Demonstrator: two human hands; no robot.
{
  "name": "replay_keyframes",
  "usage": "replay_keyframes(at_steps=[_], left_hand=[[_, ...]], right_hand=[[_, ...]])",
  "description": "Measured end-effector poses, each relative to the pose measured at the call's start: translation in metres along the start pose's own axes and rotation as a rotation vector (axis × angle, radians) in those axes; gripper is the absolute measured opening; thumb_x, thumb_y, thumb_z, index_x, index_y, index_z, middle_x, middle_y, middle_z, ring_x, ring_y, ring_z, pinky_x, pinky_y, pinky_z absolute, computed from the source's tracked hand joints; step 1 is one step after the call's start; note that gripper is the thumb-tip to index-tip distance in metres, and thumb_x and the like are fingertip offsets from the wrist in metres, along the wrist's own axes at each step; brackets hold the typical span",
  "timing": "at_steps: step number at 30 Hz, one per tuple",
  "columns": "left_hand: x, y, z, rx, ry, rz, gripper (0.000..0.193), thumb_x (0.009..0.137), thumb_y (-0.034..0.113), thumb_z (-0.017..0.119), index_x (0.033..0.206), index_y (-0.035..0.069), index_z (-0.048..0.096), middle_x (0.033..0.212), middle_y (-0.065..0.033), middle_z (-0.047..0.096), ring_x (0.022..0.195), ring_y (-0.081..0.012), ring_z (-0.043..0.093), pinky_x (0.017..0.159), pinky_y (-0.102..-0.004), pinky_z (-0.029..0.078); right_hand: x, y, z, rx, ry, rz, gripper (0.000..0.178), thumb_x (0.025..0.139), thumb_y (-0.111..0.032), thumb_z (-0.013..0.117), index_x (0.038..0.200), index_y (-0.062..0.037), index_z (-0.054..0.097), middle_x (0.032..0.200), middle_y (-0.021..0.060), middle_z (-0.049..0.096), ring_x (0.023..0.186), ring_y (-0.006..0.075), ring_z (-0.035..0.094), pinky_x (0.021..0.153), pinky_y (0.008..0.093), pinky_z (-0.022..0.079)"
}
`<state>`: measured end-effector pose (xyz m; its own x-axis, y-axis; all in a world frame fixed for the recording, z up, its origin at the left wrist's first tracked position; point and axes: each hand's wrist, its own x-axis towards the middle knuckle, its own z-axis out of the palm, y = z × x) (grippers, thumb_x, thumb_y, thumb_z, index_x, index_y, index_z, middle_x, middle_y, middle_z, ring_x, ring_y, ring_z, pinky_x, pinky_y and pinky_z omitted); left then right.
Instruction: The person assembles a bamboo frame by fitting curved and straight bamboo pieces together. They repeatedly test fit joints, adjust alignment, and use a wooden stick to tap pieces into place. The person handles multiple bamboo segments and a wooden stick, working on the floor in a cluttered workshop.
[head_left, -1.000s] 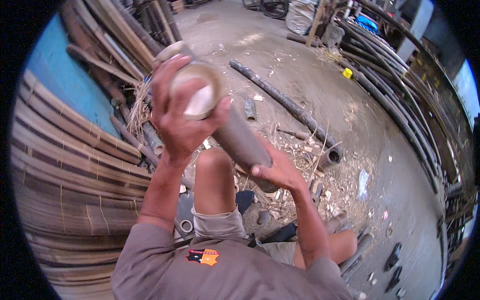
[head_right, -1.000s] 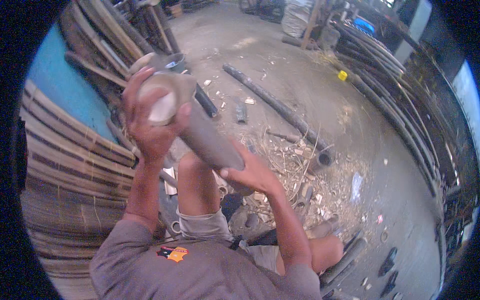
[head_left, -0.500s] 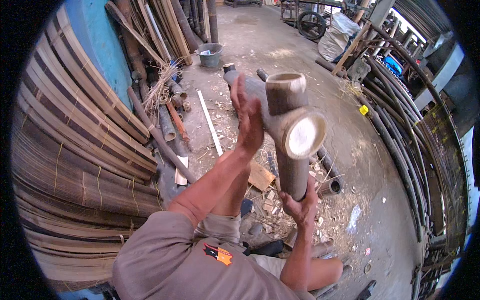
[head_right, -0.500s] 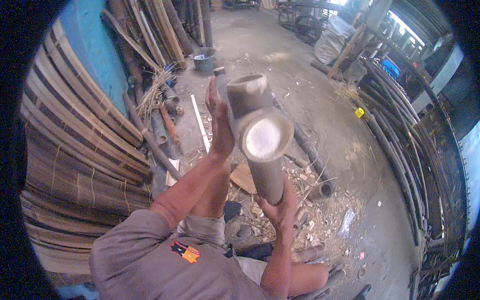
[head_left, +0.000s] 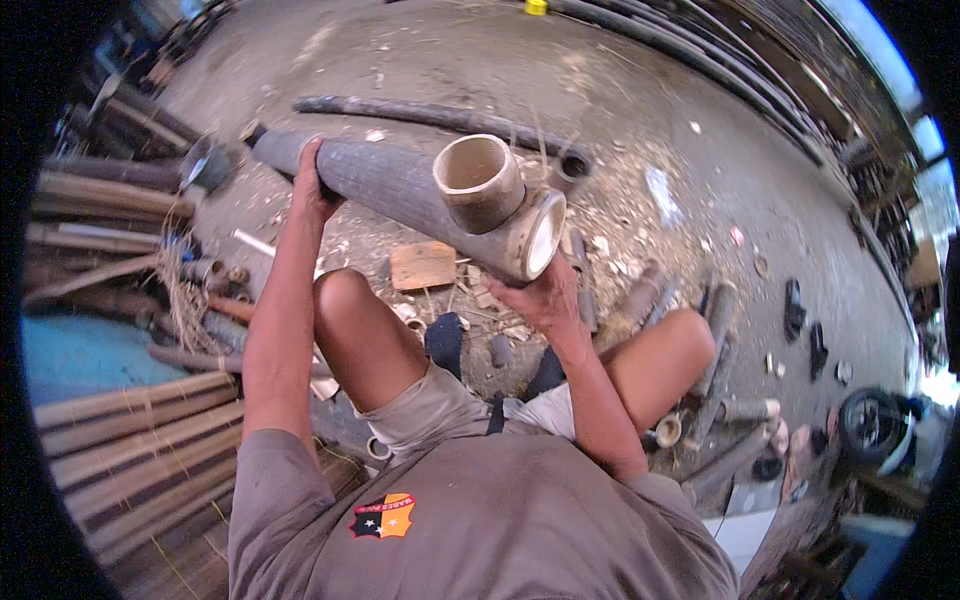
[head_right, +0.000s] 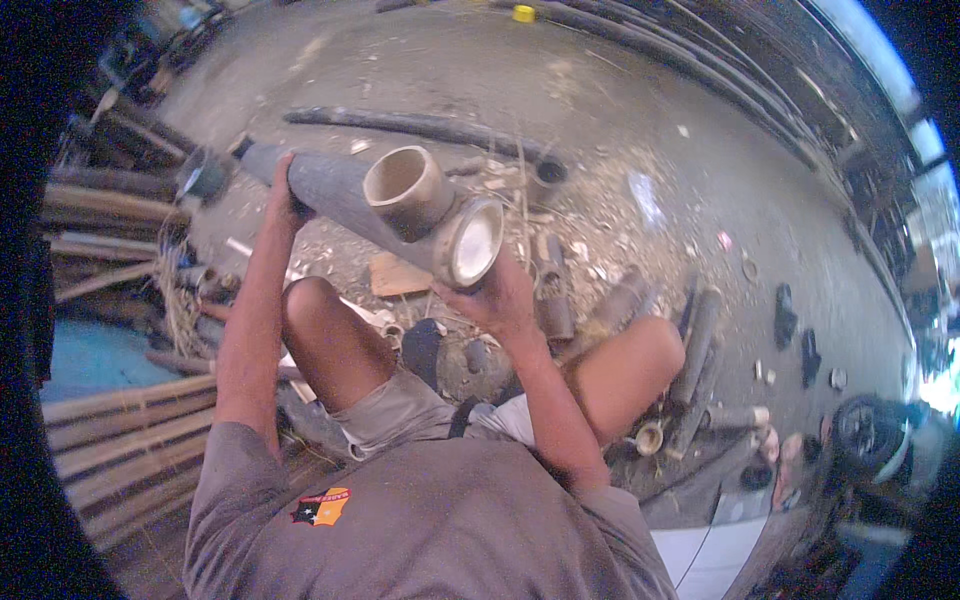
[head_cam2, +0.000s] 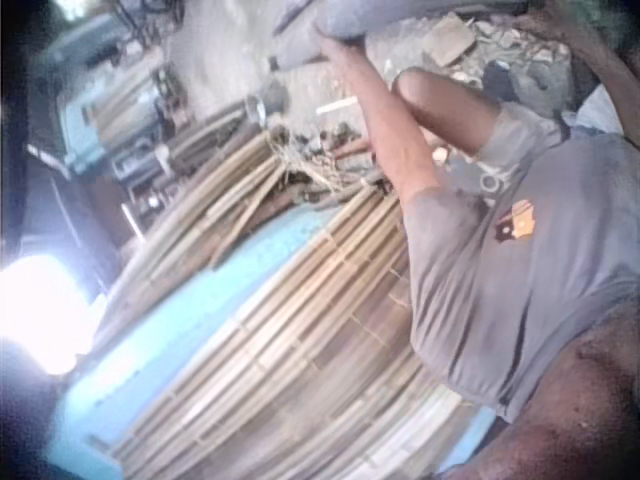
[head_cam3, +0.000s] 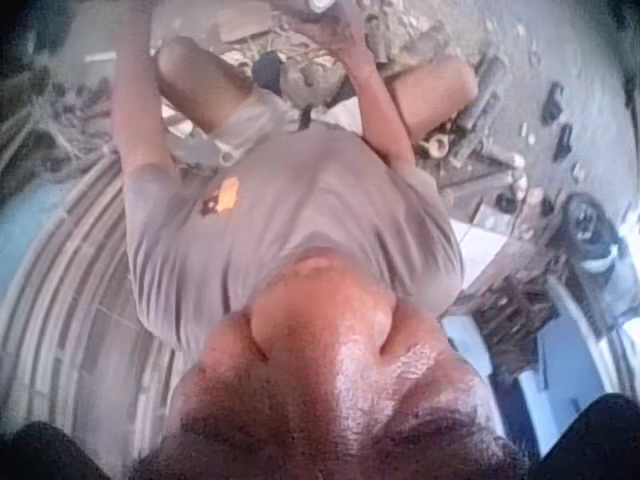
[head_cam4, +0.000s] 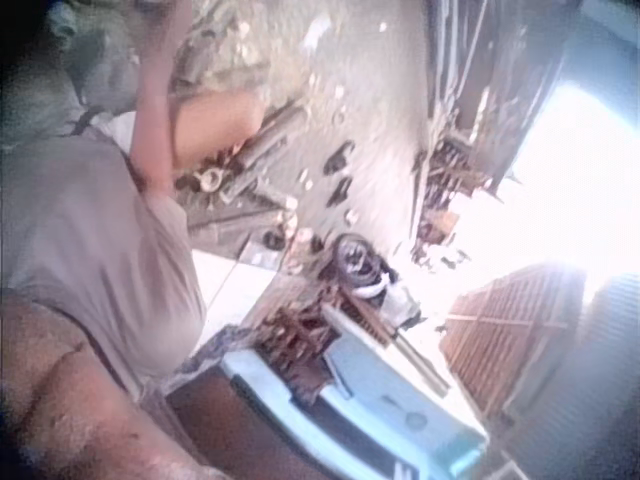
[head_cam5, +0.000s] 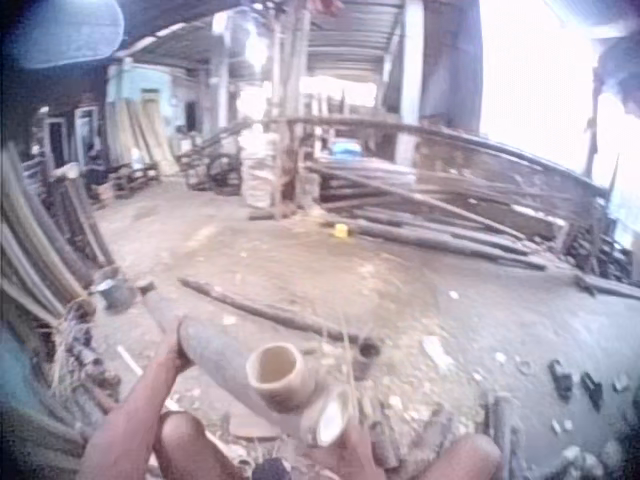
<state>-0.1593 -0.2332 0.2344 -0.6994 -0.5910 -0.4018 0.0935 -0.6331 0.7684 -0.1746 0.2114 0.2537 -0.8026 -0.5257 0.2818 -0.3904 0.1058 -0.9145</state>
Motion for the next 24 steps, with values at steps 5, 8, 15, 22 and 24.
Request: replay_keyframes(at_steps=[5, 8, 15, 22, 24], left_hand=[[-0.013, -0.050, 0.068, -0.053, 0.180, 0.031, 0.122, 0.077, 0.039, 0.087, 0.155, 0.021, -0.005, 0.143, -0.0187, 0.049, 0.112, -0.0389, 0.064, 0.094, -0.0717, 0.050], [0.022, -0.070, 0.071, -0.135, 0.004, -0.046, 0.135, 0.075, 0.032, 0.089, 0.150, 0.028, -0.023, 0.151, -0.0197, 0.039, 0.118, -0.0424, 0.059, 0.096, -0.0734, 0.048], [-0.012, -0.119, 0.172, -0.216, -0.048, -0.148, 0.072, 0.085, 0.065, 0.065, 0.139, 0.019, 0.052, 0.137, -0.0127, 0.057, 0.125, -0.0359, 0.055, 0.101, -0.0657, 0.044], [-0.008, -0.174, 0.181, -0.219, -0.103, -0.150, 0.072, 0.089, 0.061, 0.064, 0.142, 0.015, 0.050, 0.140, -0.0149, 0.055, 0.127, -0.0366, 0.053, 0.104, -0.0621, 0.044], [0.008, -0.191, 0.176, -0.140, -0.128, -0.160, 0.071, 0.089, 0.060, 0.066, 0.142, 0.016, 0.051, 0.140, -0.0142, 0.056, 0.125, -0.0362, 0.054, 0.104, -0.0616, 0.044]], right_hand=[[0.011, 0.037, -0.053, -0.089, 0.087, 0.271, 0.069, 0.079, -0.031, 0.085, 0.130, 0.0062, 0.057, 0.120, 0.0211, 0.071, 0.111, 0.0260, 0.068, 0.098, 0.0382, 0.052], [0.036, 0.107, -0.079, -0.153, 0.175, 0.359, 0.070, 0.077, -0.023, 0.087, 0.131, 0.0076, 0.055, 0.121, 0.0206, 0.070, 0.110, 0.0272, 0.068, 0.097, 0.0394, 0.053], [0.083, 0.192, -0.161, 0.040, 0.306, 0.446, 0.070, 0.074, -0.013, 0.087, 0.133, 0.0041, 0.054, 0.123, 0.0166, 0.069, 0.110, 0.0276, 0.066, 0.097, 0.0389, 0.052], [0.098, 0.276, -0.195, -0.120, 0.354, 0.508, 0.072, 0.074, -0.008, 0.087, 0.137, -0.0045, 0.053, 0.123, 0.0112, 0.067, 0.107, 0.0238, 0.064, 0.091, 0.0354, 0.053], [0.095, 0.300, -0.195, -0.131, 0.428, 0.437, 0.077, 0.074, -0.009, 0.087, 0.140, -0.0026, 0.050, 0.131, 0.0133, 0.064, 0.116, 0.0267, 0.061, 0.098, 0.0383, 0.050]])
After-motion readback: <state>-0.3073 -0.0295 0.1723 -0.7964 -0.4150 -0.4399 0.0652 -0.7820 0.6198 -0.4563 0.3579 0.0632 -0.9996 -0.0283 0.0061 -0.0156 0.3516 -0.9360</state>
